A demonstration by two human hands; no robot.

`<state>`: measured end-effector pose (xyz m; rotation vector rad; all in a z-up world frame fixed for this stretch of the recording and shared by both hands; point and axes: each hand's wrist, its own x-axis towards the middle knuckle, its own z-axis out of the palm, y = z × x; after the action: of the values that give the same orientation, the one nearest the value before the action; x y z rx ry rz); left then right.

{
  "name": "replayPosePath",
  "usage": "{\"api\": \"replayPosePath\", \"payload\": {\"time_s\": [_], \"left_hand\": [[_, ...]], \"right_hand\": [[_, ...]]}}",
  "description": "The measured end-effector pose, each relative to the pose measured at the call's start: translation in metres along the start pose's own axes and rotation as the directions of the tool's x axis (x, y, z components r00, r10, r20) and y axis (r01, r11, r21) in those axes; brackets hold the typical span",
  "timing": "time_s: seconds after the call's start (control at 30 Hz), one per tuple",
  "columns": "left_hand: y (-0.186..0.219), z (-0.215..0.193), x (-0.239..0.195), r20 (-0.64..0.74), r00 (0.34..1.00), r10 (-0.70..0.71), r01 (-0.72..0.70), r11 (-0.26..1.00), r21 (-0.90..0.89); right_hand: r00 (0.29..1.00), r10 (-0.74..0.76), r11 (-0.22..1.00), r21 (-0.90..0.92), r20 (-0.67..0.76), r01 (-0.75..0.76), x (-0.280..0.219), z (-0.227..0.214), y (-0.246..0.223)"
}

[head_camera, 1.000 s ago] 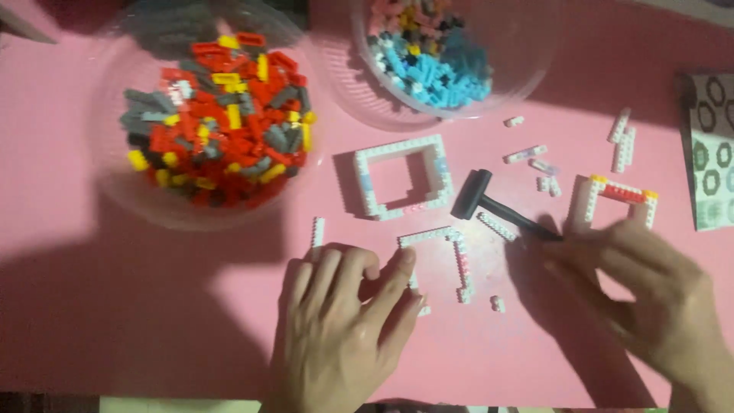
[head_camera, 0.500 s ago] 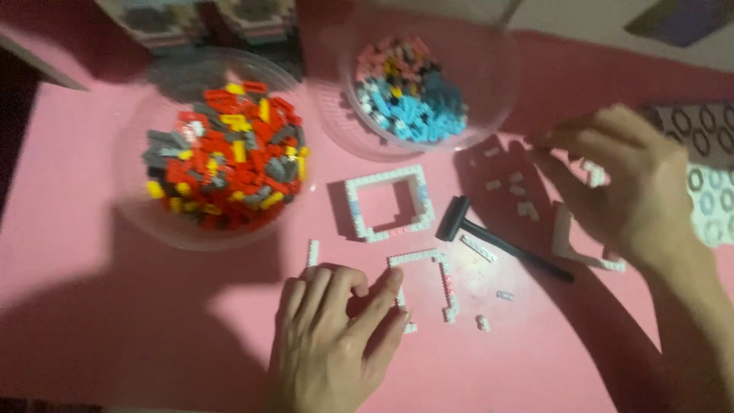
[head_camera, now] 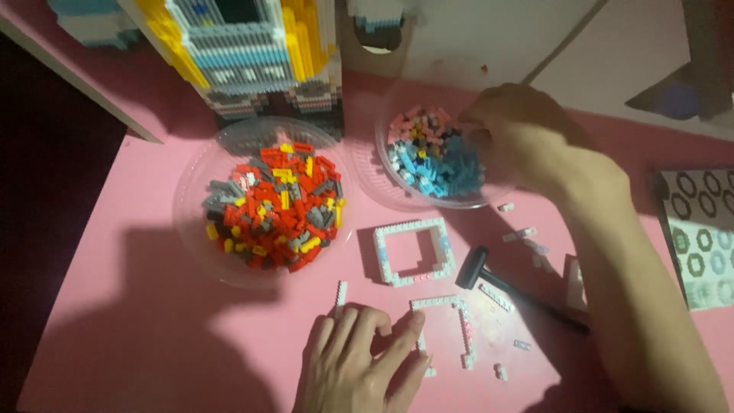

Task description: The person assembles small white and pink plastic bricks into square frames on a pink surface. They pick bricks from clear bowls, connect them by hand, and occasionally use a black plastic hammer to tap the pieces together. The person builds multiple frames and adjusts their positions on the table.

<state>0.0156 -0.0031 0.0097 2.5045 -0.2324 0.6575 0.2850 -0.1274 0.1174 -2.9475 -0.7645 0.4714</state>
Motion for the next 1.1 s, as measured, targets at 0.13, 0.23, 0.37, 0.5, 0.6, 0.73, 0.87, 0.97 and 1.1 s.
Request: {"api": "replayPosePath", "payload": {"time_s": [0.13, 0.23, 0.37, 0.5, 0.6, 0.73, 0.87, 0.97, 1.1], "left_hand": [[-0.002, 0.005, 0.0, -0.018, 0.999, -0.042, 0.042, 0.999, 0.015], [-0.005, 0.008, 0.001, -0.001, 1.0, -0.026, 0.026, 0.998, 0.049], [-0.007, 0.012, 0.004, -0.065, 0.998, -0.002, 0.006, 0.998, 0.06], [-0.012, 0.02, 0.006, -0.136, 0.989, 0.056, -0.037, 0.99, 0.138], [-0.011, 0.022, 0.008, -0.155, 0.987, 0.051, -0.025, 0.986, 0.164], [-0.013, 0.028, 0.003, -0.144, 0.987, 0.068, -0.034, 0.974, 0.225], [-0.013, 0.03, -0.002, -0.126, 0.992, 0.028, -0.002, 0.979, 0.204], [-0.013, 0.028, 0.002, -0.128, 0.991, 0.027, 0.0, 0.979, 0.206], [-0.013, 0.027, 0.002, -0.113, 0.993, 0.027, -0.006, 0.982, 0.188]], "right_hand": [[0.998, 0.05, 0.994, -0.104, 0.031, -0.046, 0.011, 0.002, 0.0], [0.988, 0.091, 0.995, -0.046, 0.124, -0.086, 0.009, -0.004, -0.004], [0.983, 0.086, 0.983, -0.172, 0.161, -0.058, 0.016, 0.0, -0.002], [0.971, 0.135, 0.988, -0.107, 0.197, -0.116, 0.013, -0.011, -0.017], [0.993, -0.047, 0.987, -0.151, 0.104, 0.063, 0.018, -0.003, 0.006], [0.988, -0.154, 0.98, -0.128, 0.018, 0.155, 0.026, 0.012, 0.033], [0.984, -0.171, 0.977, -0.12, 0.05, 0.176, 0.021, 0.008, 0.027], [0.948, -0.301, 0.952, 0.021, -0.098, 0.305, 0.016, 0.004, 0.034], [0.953, -0.255, 0.936, 0.204, -0.165, 0.286, 0.011, -0.003, 0.036]]}}
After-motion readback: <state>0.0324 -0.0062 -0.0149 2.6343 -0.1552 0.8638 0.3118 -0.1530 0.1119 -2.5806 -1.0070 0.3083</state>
